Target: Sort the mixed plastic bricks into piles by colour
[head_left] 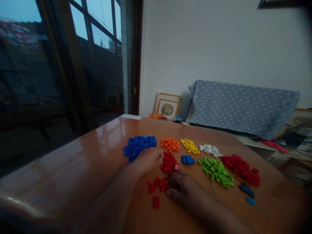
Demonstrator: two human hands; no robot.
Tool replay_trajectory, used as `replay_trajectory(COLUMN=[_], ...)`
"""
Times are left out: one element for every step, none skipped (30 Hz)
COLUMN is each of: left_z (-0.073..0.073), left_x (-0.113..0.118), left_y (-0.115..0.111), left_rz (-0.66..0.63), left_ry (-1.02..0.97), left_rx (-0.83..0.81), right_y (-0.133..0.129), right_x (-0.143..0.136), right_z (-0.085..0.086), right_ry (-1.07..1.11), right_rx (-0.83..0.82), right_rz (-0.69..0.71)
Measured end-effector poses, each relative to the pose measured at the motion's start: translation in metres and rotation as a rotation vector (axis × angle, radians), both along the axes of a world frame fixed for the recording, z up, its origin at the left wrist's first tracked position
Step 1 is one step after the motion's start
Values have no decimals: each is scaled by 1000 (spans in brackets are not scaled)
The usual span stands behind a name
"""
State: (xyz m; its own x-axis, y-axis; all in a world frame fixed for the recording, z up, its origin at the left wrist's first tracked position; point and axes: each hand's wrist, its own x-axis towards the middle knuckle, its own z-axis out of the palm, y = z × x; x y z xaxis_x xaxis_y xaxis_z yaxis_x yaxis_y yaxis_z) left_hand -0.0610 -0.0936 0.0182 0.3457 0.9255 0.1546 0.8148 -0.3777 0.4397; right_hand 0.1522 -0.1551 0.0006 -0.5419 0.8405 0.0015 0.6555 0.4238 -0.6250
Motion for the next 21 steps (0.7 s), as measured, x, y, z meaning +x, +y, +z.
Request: replay_trajectory(left_z=[-1, -1, -1, -2, -3, -3, -4, -5, -6, -7, -7, -8, -8, -8, -8, -7, -7, -6, -6, -6, -6], left_x=[0, -1, -1, -1, -2, -2, -2, -3, -3, -4, -4, -4, -5, -5, -5, -6, -6, -6, -5, -5, -5], left_y=[1, 1, 2, 2, 2, 3, 3, 4, 5, 5, 6, 6, 7, 7, 7, 7, 7, 7, 7, 6, 6], left_rz=[1, 5, 9, 14, 19, 23, 25, 25, 26, 26, 27, 26, 25, 24, 22, 23, 23, 23, 23, 20, 19], left_ry=[1, 1, 0, 0, -1, -5, -9, -13, -16, -18, -19, -22, -25, -30, -36, -43, -48, -52, -56, -59, -60], left_rx=[0, -2, -3, -5, -6, -4, 0, 5, 7, 7, 7, 7, 8, 10, 12, 13, 11, 8, 8, 10, 13], right_y=[0, 1, 1, 2, 2, 3, 3, 3, 3, 3, 4, 4, 5, 5, 7, 9, 11, 15, 19, 23, 29], right_x=[-1, -3, -4, -4, -5, -5, -5, -6, -6, -6, -6, -6, -6, -6, -6, -5, -4, -4, -3, -4, -4], right_z=[-1, -2, -2, -2, -1, 0, 0, 1, 2, 2, 2, 1, 1, 0, -1, 0, 0, 2, 4, 7, 11], right_ry=[0, -5, -12, -21, -32, -43, -56, -71, -85, -99, -110, -119, -126, -131, -137, -142, -142, -140, -133, -122, -112], right_rx=[11, 20, 23, 22, 21, 20, 20, 18, 16, 16, 17, 19, 22, 26, 31, 36, 41, 52, 71, 97, 129], right_rz=[-4, -9, -13, -17, -23, -30, -37, -40, -43, -48, -51, -53, -54, -54, -54, -54, -55, -59, -69, -79, -94])
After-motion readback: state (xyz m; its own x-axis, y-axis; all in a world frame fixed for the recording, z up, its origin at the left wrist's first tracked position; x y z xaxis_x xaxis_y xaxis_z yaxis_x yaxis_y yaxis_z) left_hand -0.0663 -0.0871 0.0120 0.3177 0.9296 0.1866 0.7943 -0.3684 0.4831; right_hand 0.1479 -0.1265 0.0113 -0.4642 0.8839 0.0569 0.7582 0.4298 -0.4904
